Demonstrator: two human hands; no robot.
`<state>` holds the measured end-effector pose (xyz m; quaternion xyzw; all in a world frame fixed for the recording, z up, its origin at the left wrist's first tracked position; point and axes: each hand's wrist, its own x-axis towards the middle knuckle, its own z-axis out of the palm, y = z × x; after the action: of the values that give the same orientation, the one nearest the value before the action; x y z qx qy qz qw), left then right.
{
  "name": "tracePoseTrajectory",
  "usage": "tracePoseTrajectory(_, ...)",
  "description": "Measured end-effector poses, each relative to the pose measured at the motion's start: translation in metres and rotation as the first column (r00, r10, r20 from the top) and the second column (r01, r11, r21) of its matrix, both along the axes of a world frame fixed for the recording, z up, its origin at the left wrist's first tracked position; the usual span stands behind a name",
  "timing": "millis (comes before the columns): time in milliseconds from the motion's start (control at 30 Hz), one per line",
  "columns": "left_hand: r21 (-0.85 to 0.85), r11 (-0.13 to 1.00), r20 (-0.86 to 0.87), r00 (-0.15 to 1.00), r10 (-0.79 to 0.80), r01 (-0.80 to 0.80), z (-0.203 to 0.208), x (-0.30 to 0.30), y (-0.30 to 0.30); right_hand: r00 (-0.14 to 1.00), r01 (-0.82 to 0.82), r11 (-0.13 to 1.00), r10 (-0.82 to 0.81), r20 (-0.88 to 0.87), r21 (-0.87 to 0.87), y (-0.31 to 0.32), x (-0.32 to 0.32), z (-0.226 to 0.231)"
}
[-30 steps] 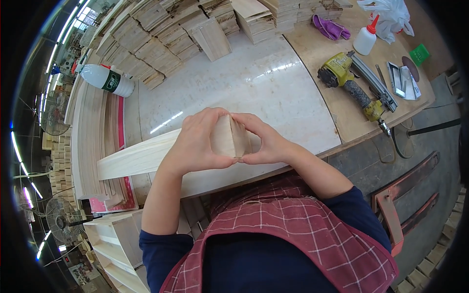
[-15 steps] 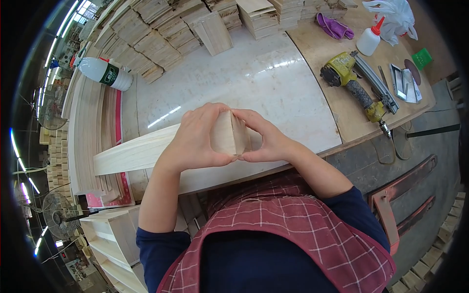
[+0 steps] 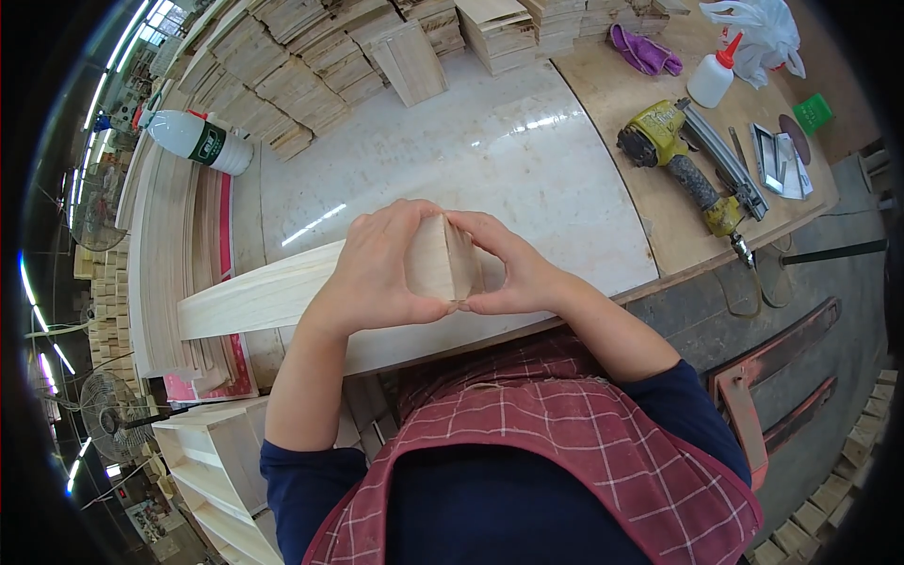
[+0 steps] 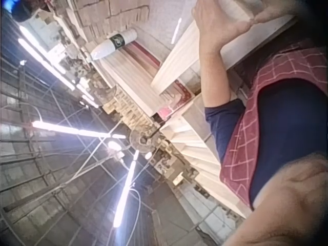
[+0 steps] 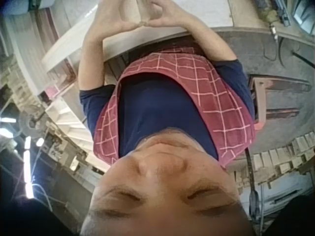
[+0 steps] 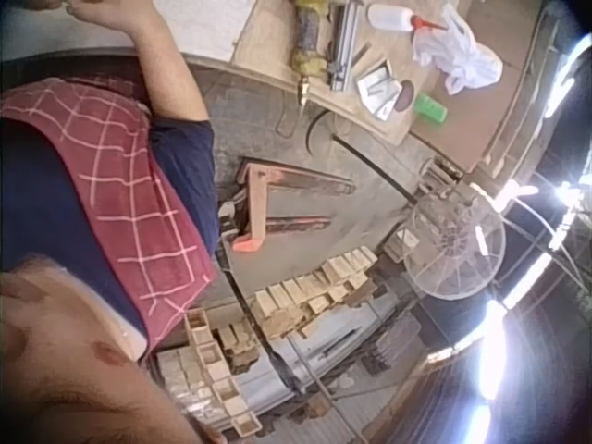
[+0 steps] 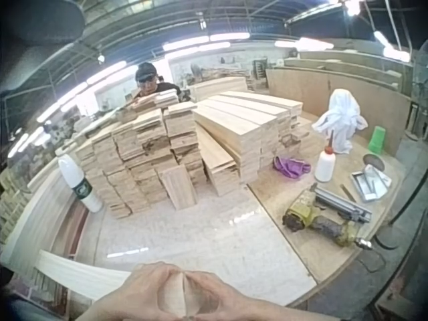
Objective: Apply glue and use a pneumatic nail gun to assemble wooden box components at a workbench.
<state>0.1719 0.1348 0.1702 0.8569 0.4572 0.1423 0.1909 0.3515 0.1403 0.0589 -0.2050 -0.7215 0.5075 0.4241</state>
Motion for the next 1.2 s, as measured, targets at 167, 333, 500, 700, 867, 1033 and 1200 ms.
tracePoseTrajectory(167,0.0,1.0,-0.005,1.0,0.0,0.0,-0.001,-0.002,-0.001,0.996,0.007,0.992,-0.018,0.085,0.124,0.001,0.011,0.006)
tracePoseTrajectory(333,-0.063,0.998,-0.002,1.0,0.025,-0.025,0.001,-0.003,-0.004,0.892,0.134,0.94,-0.253,0.375,0.315,0.018,0.085,0.029)
tracePoseTrajectory(500,0.017,0.999,0.007,0.999,0.039,-0.039,-0.004,-0.004,-0.006,0.298,0.43,0.627,-0.778,0.554,0.649,0.033,0.174,0.037)
tracePoseTrajectory(700,0.036,0.999,0.059,0.998,0.024,-0.026,-0.011,-0.01,-0.004,-0.213,0.532,0.597,-0.593,0.777,0.601,0.051,0.196,0.014)
tracePoseTrajectory(867,0.139,0.988,0.165,0.985,0.042,-0.066,-0.019,-0.011,-0.005,-0.289,0.516,0.649,-0.482,0.827,0.559,0.083,0.2,0.022)
tracePoseTrajectory(1033,0.016,0.999,0.027,0.999,0.044,-0.044,-0.019,-0.011,-0.005,0.076,0.638,0.728,-0.386,0.92,0.253,0.088,0.185,0.09)
tracePoseTrajectory(1200,0.069,0.996,0.071,0.996,0.046,-0.051,-0.022,-0.012,-0.006,0.575,0.615,0.725,-0.143,0.806,-0.31,0.043,0.109,0.187)
